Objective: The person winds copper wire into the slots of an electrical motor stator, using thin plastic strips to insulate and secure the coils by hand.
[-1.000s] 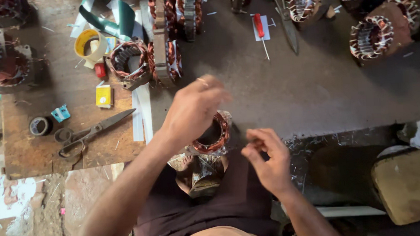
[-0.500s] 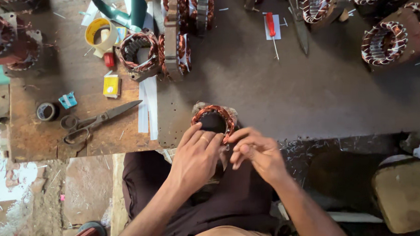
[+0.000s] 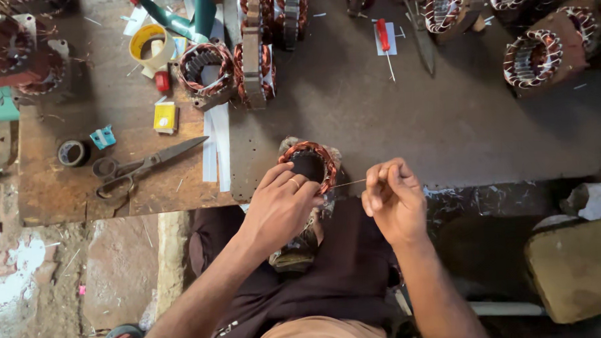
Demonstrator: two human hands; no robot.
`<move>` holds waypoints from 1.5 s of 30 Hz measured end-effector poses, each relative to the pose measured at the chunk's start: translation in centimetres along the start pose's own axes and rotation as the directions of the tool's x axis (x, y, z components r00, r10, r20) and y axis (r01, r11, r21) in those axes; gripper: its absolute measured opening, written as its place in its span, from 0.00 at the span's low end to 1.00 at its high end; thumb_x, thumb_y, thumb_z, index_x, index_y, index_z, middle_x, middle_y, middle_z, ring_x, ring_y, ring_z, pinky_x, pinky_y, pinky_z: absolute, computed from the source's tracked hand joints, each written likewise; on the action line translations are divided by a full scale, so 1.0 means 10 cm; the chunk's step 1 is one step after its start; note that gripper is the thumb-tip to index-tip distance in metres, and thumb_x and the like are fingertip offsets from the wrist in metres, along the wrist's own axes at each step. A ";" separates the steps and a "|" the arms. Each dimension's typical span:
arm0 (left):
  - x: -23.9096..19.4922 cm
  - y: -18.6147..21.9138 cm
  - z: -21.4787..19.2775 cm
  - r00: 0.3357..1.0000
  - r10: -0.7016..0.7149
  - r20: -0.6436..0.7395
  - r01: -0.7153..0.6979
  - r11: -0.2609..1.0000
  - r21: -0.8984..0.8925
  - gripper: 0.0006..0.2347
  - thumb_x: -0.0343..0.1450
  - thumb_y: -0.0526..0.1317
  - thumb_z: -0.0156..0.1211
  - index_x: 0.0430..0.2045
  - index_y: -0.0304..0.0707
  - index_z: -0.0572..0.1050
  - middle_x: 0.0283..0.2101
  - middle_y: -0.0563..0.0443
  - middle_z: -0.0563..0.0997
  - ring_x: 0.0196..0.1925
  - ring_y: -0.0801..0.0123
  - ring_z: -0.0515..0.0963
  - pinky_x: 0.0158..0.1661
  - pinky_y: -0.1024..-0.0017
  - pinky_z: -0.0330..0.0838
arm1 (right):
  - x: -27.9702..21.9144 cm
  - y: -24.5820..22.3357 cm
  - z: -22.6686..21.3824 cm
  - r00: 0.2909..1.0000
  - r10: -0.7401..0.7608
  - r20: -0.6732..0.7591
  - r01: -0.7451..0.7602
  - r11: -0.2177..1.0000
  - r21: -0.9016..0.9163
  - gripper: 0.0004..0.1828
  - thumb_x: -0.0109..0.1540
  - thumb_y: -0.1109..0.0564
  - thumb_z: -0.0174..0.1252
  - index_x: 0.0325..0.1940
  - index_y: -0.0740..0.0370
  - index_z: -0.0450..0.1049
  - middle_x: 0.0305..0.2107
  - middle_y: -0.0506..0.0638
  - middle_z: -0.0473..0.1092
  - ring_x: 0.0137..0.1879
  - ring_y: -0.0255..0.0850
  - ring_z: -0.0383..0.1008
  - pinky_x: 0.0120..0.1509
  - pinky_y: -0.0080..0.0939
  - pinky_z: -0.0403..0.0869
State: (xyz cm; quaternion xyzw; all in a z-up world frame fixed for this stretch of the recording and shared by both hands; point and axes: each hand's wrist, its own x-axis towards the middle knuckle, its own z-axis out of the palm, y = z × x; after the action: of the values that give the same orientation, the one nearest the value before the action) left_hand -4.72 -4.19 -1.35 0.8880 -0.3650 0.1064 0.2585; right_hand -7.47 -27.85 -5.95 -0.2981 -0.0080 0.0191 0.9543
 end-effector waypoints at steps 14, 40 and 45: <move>0.01 -0.05 -0.13 0.970 0.170 -0.175 -0.189 0.977 -0.098 0.16 0.63 0.40 0.64 0.44 0.35 0.78 0.45 0.44 0.81 0.48 0.56 0.79 0.57 0.58 0.68 | -0.88 -0.04 0.56 0.988 -0.120 0.094 0.151 0.695 -0.703 0.15 0.71 0.53 0.56 0.40 0.69 0.76 0.44 0.68 0.78 0.34 0.39 0.77 0.40 0.39 0.78; -0.10 -0.09 -0.10 1.000 0.011 -0.012 -0.013 0.996 -0.092 0.08 0.68 0.37 0.64 0.39 0.38 0.79 0.41 0.49 0.81 0.49 0.59 0.79 0.66 0.55 0.63 | -0.46 -0.05 0.52 0.962 -0.077 -0.262 -0.100 0.792 -0.603 0.07 0.63 0.70 0.52 0.35 0.68 0.75 0.30 0.53 0.77 0.21 0.30 0.66 0.24 0.29 0.66; -0.13 0.01 -0.09 0.978 0.075 -0.196 -0.099 0.988 -0.120 0.15 0.63 0.36 0.64 0.44 0.35 0.80 0.44 0.46 0.81 0.50 0.56 0.79 0.63 0.53 0.64 | -0.85 0.18 0.88 0.985 -0.019 0.169 0.159 0.454 -0.877 0.08 0.68 0.65 0.54 0.44 0.67 0.80 0.31 0.51 0.79 0.26 0.30 0.72 0.30 0.28 0.72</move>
State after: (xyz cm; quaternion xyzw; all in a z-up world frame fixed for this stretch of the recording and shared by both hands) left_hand -5.72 -3.05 -1.06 0.8383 -0.3832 0.1786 0.3442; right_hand -16.22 -21.69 0.20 -0.7478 -0.0965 -0.0179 0.6566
